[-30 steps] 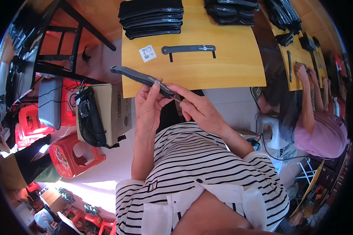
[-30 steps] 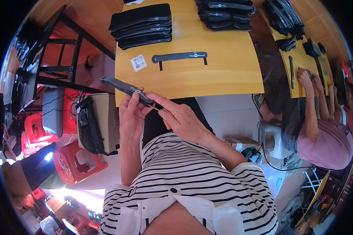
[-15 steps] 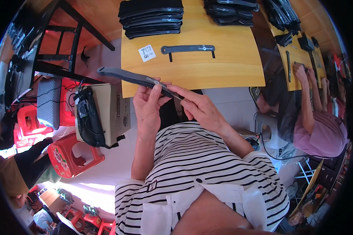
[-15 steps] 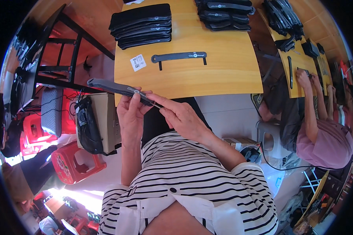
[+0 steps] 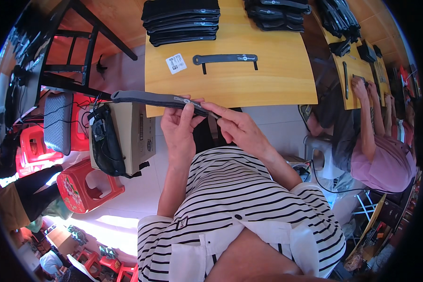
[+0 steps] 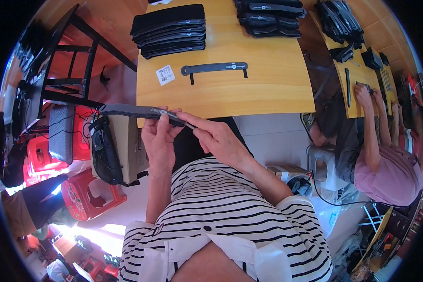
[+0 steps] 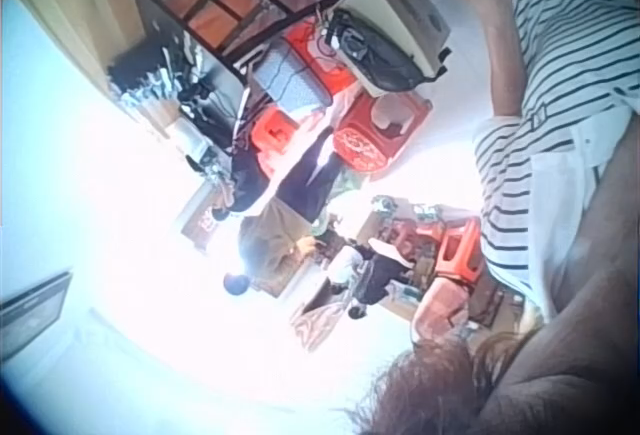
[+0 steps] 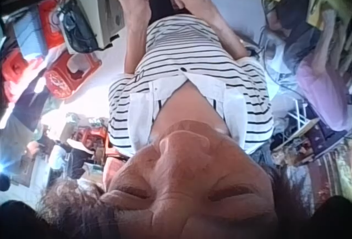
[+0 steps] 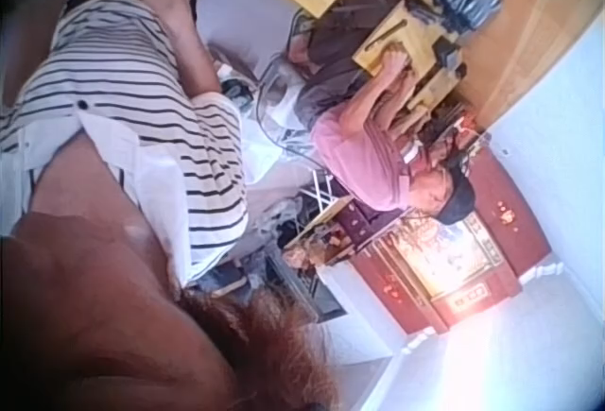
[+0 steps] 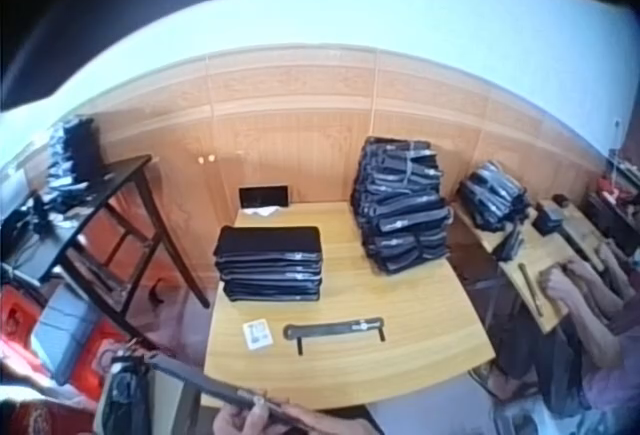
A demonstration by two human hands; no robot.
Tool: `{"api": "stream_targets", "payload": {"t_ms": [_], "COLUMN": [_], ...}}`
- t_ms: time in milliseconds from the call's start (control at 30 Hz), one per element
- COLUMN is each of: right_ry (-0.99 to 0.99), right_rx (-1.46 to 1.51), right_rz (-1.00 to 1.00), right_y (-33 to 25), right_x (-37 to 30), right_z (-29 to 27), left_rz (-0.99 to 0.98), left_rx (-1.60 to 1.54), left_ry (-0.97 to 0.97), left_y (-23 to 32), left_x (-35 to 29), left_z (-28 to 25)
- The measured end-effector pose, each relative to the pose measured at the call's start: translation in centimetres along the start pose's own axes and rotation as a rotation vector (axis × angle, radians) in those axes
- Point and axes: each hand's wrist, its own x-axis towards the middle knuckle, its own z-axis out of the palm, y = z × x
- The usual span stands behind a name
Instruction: Assembling components onto leather straps by attaching buckles and loops using small tools.
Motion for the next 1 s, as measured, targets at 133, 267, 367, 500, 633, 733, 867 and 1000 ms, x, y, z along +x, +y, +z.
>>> {"api": "stream_targets", "payload": {"t_ms": [133, 267, 367, 500, 633, 733, 867, 1000], "right_ry": [0.003, -0.015, -0.057, -0.089, -0.092, -0.083, -0.089, -0.096], "right_rx": [0.045, 0.142, 0.107, 0.112, 0.092, 0.093, 0.105, 0.136], "right_rz": [0.019, 0.024, -0.044, -0.008, -0.005, -0.004, 0.03, 0.047], "right_y": [0.05, -0.62, -0.22, -0.7, -0.49, -0.37, -0.47, -0.26], "right_x": [0.04, -0.19, -0.15, -0.18, -0.17, -0.18, -0.18, -0.13], "right_z": [-0.42, -0.64, -0.84, -0.97, -0.83, -0.72, -0.84, -0.92], "left_rz": [0.074, -0.015, -0.096, -0.115, -0.123, -0.102, -0.062, -0.039], "left_rx": [0.114, -0.038, -0.139, -0.143, -0.117, -0.085, -0.057, -0.029], "left_ry": [0.044, 0.051, 0.022, 0.027, 0.028, 0.028, 0.014, 0.011], "left_y": [-0.18, -0.17, -0.15, -0.02, -0.08, -0.21, -0.26, -0.18], "left_x": [-0.5, 0.1, 0.31, 0.19, 0.15, 0.11, -0.01, -0.17], "left_z": [1.07, 0.79, 0.47, 0.54, 0.38, 0.42, 0.48, 0.59]}}
